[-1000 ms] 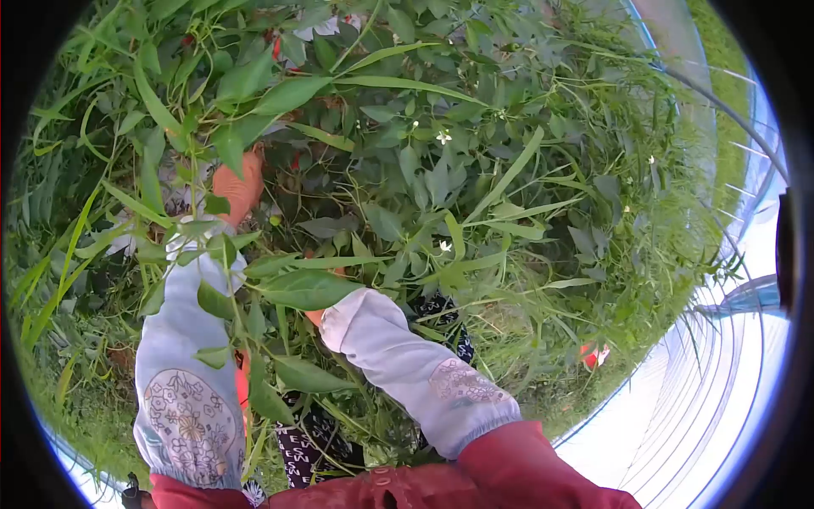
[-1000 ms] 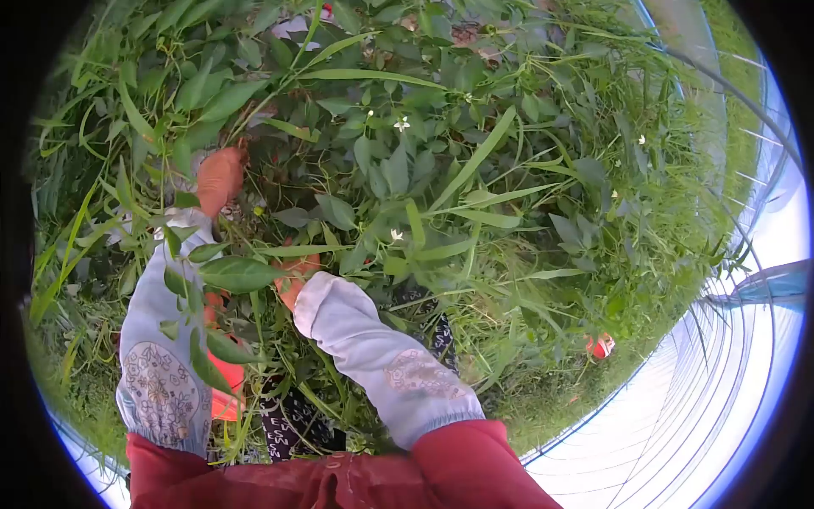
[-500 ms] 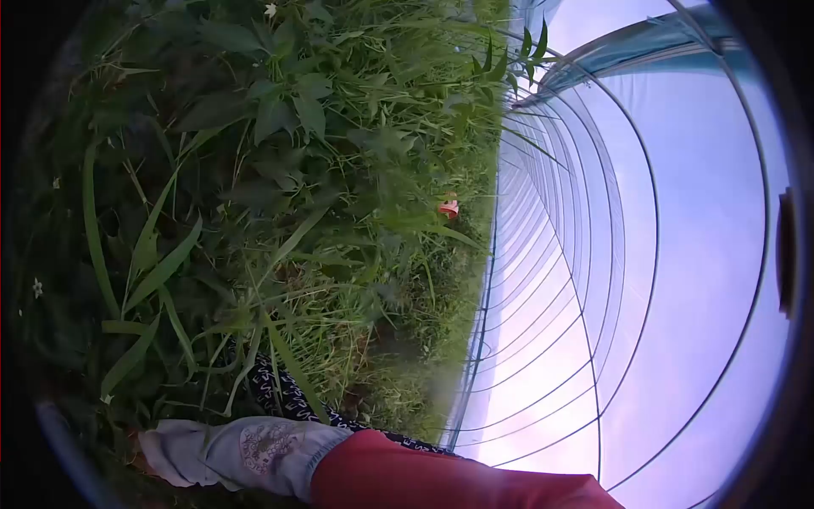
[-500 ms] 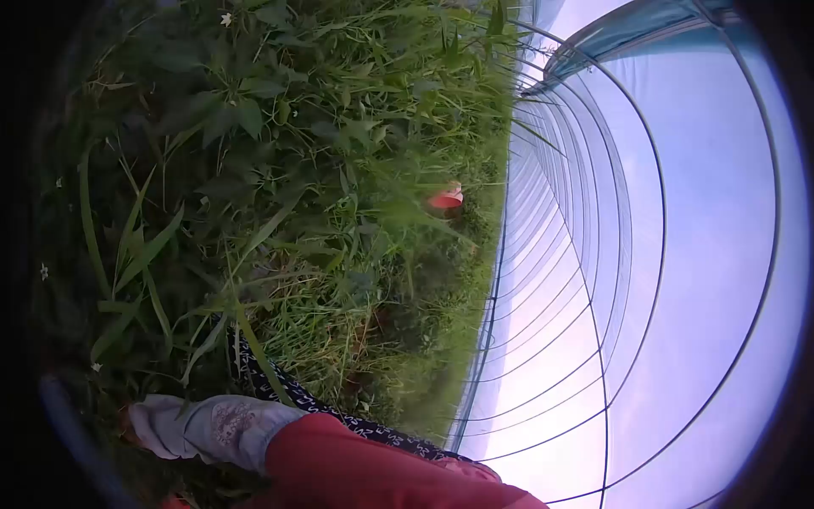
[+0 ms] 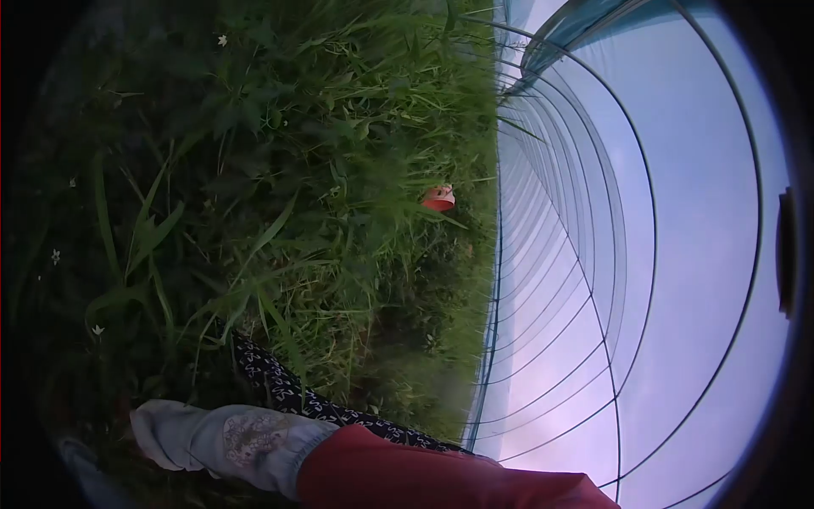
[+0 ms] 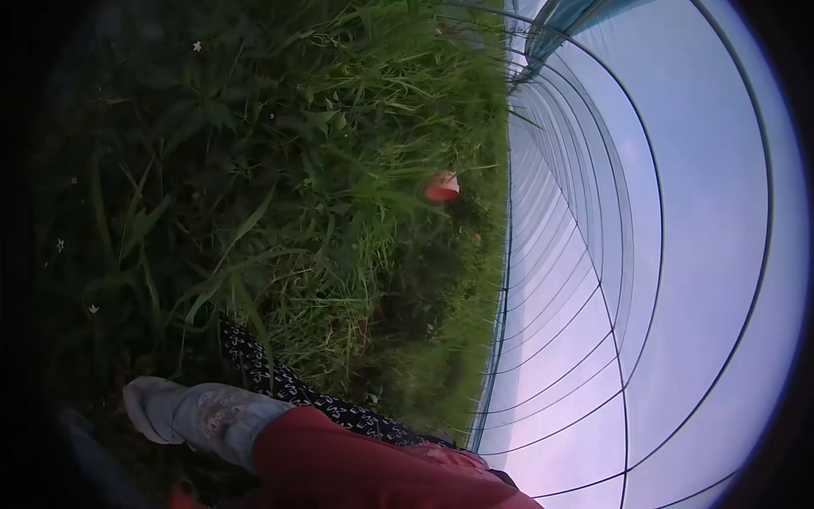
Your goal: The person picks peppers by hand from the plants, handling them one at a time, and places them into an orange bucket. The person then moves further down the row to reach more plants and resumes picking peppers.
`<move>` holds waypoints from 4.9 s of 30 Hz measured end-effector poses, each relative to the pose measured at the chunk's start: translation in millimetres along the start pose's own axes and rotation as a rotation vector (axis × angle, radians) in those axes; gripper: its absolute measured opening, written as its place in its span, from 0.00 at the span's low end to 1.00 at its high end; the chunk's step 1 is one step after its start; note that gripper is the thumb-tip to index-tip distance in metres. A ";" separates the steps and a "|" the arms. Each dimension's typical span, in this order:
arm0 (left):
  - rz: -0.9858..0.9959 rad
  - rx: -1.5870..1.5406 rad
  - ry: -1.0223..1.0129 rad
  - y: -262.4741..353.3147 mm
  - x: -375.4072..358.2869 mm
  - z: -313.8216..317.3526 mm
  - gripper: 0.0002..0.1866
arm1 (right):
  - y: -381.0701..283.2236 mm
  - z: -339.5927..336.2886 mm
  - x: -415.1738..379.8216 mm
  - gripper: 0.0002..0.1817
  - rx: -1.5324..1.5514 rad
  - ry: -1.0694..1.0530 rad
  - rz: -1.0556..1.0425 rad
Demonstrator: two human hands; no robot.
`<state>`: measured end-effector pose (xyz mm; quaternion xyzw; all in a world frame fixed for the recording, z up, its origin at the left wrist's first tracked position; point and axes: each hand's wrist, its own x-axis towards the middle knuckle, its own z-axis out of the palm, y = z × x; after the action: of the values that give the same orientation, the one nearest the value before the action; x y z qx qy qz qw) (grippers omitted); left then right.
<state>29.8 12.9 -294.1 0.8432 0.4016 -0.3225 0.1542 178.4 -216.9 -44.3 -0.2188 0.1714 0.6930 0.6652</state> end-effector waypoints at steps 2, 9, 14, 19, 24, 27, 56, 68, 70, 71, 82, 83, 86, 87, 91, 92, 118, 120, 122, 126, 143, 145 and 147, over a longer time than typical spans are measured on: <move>-0.011 -0.021 0.017 1.4 -12.7 -7.8 0.15 | 3.4 8.1 5.3 0.17 -0.193 0.018 0.004; -0.008 -0.134 0.108 1.7 -58.1 -46.2 0.15 | 12.0 40.1 20.6 0.17 -1.010 0.069 -0.140; 0.000 -0.315 0.218 -5.7 -101.0 -78.1 0.15 | 43.4 55.1 7.3 0.18 -1.967 0.284 -0.715; 0.100 -0.642 0.414 6.7 -159.2 -145.3 0.15 | -34.2 161.9 -84.2 0.26 -2.092 0.080 -0.056; 0.255 -1.129 0.441 69.6 -275.7 -263.6 0.15 | -46.2 182.3 -154.6 0.23 -1.830 0.204 -0.122; 0.405 -1.243 0.216 95.8 -349.7 -313.3 0.14 | -31.2 169.8 -178.0 0.21 -1.759 0.310 -0.289; 0.467 -1.049 -0.326 196.4 -506.8 -394.4 0.29 | -108.0 235.7 -247.5 0.16 -1.254 0.264 -0.006; 0.498 -1.253 -0.130 216.7 -502.6 -427.1 0.16 | -128.8 242.4 -281.2 0.24 -1.045 0.007 0.079; 0.464 -1.388 -0.250 228.4 -520.4 -454.9 0.14 | -130.8 256.8 -294.2 0.24 -0.974 -0.070 0.176; 0.481 -1.437 -0.297 230.5 -519.5 -457.3 0.13 | -130.7 264.0 -300.8 0.22 -0.977 -0.061 0.162; 0.564 -1.372 -0.338 237.5 -534.5 -470.0 0.18 | -127.5 249.5 -303.1 0.12 -1.107 0.039 -0.025; 0.558 -1.376 -0.333 235.6 -534.3 -468.4 0.18 | -126.9 249.4 -304.1 0.12 -1.109 0.033 -0.020; 0.599 -1.294 -0.219 229.3 -534.4 -459.3 0.19 | -122.7 242.2 -304.7 0.13 -1.150 0.184 -0.001; 0.578 -1.230 -0.217 226.7 -535.3 -457.8 0.19 | -119.9 237.6 -301.0 0.15 -1.119 0.157 0.021; 0.547 -0.960 -0.169 207.4 -513.9 -419.7 0.20 | -109.2 222.7 -275.3 0.21 -1.128 -0.068 0.134; 0.510 -0.932 -0.143 206.6 -513.9 -412.9 0.21 | -107.5 226.2 -270.9 0.21 -1.130 -0.067 0.135; 0.199 -1.107 0.012 278.6 -535.8 -431.7 0.14 | -212.9 227.9 -305.4 0.25 -1.329 -0.031 0.318; 0.188 -1.219 0.002 272.2 -540.9 -412.7 0.15 | -222.8 225.6 -302.0 0.23 -1.389 0.018 0.407; 0.092 -1.275 -0.051 265.0 -546.8 -395.9 0.15 | -226.0 209.1 -296.2 0.22 -1.549 0.063 0.389; -0.063 -1.431 -0.206 231.4 -546.8 -378.0 0.14 | -224.5 183.9 -286.9 0.22 -1.858 0.057 0.349; -1.021 -1.534 0.091 -27.9 -618.9 -84.2 0.14 | -109.1 238.8 -190.1 0.20 -2.154 -0.014 0.597; -1.003 -1.101 -0.006 -36.5 -622.9 -74.3 0.15 | -101.1 241.2 -183.0 0.19 -2.211 -0.045 0.551; -1.036 -1.047 -0.031 -37.6 -626.0 -84.1 0.16 | -96.0 242.2 -179.8 0.18 -2.269 -0.077 0.500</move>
<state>-258.0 -281.4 186.4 0.3568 0.8476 -0.1321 0.3700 259.3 -235.7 261.1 -0.6277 -0.5296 0.5670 -0.0634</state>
